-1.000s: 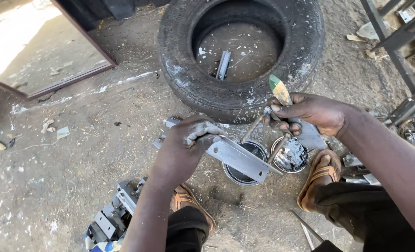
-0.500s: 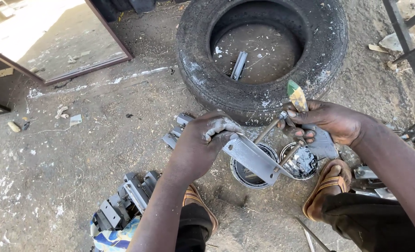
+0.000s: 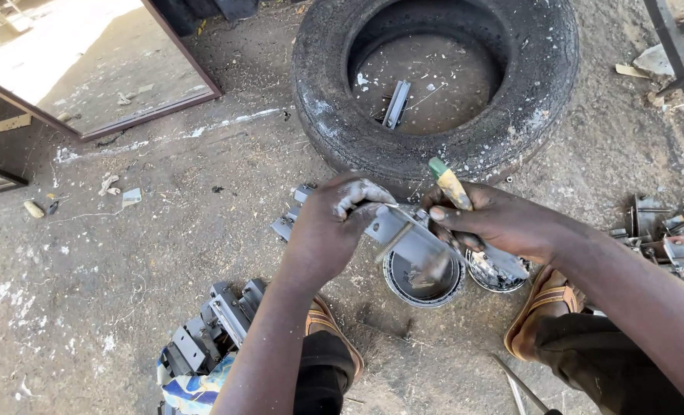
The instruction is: Painting small metal L-shaped brackets using a paintbrush and black paint in a workshop setting.
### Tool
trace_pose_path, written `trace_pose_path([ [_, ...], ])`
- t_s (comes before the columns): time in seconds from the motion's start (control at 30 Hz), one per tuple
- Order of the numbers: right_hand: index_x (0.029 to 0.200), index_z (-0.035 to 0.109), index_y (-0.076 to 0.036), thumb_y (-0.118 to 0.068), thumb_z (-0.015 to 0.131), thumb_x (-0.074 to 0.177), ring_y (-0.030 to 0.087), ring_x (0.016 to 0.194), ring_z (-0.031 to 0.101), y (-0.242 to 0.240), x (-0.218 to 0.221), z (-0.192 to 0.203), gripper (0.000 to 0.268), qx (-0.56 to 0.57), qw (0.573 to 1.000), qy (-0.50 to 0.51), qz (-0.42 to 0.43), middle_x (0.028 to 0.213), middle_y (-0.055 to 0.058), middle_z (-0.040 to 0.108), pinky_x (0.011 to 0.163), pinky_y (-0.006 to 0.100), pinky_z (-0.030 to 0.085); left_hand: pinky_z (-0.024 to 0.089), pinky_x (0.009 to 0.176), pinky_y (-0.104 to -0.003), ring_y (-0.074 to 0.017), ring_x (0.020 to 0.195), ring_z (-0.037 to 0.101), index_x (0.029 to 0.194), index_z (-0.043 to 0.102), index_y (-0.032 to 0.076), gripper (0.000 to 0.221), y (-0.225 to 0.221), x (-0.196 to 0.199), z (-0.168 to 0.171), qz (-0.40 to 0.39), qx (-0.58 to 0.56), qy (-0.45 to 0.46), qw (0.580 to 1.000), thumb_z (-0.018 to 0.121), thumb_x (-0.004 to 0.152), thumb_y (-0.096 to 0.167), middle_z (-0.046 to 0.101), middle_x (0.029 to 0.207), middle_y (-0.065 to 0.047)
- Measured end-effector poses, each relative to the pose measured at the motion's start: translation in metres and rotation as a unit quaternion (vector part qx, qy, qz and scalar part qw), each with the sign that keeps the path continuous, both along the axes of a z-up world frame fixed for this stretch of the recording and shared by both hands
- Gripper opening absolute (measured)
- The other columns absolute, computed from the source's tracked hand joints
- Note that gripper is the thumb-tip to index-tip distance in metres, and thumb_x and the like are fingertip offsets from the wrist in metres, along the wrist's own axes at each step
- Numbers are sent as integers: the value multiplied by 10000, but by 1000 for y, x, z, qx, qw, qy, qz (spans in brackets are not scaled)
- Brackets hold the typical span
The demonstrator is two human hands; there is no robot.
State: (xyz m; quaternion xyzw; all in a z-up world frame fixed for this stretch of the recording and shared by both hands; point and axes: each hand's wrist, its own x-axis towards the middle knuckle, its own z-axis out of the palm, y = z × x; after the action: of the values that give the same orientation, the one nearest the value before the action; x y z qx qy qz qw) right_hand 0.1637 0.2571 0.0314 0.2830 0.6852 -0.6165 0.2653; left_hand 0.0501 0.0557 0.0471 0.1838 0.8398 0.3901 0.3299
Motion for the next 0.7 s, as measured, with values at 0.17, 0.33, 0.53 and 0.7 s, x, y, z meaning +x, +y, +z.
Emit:
trace_pose_path([
  [0.17,1140,622,26,-261,630,993,244,648,513,1,9,3,322,11,996,81,-40,811,132,551,561,374,430,553,844,-420,-270,976,680,1027,733,39,120,-17,-18,-29,-82,198,68,974,650,946,13,670,1052,-159],
  [0.33,1082,642,42,-237,717,928,231,636,483,10,16,-9,328,-108,989,55,-89,782,108,516,548,366,416,566,826,-383,-244,977,670,1018,733,40,95,-8,-8,-18,-90,243,43,965,670,946,40,667,1032,-142],
  [0.53,1265,607,34,-244,677,952,257,725,566,9,13,23,423,14,998,49,-42,871,166,586,662,368,472,574,861,-379,-248,975,692,1022,744,40,103,5,-1,-16,-68,221,21,973,683,939,41,679,1018,-140],
  [0.7,1396,560,10,-301,715,905,365,1069,592,8,14,29,601,77,996,52,5,1194,247,578,955,499,434,573,865,-374,-237,976,681,1018,741,22,99,4,-7,-27,-51,230,13,972,690,934,31,675,1014,-143],
])
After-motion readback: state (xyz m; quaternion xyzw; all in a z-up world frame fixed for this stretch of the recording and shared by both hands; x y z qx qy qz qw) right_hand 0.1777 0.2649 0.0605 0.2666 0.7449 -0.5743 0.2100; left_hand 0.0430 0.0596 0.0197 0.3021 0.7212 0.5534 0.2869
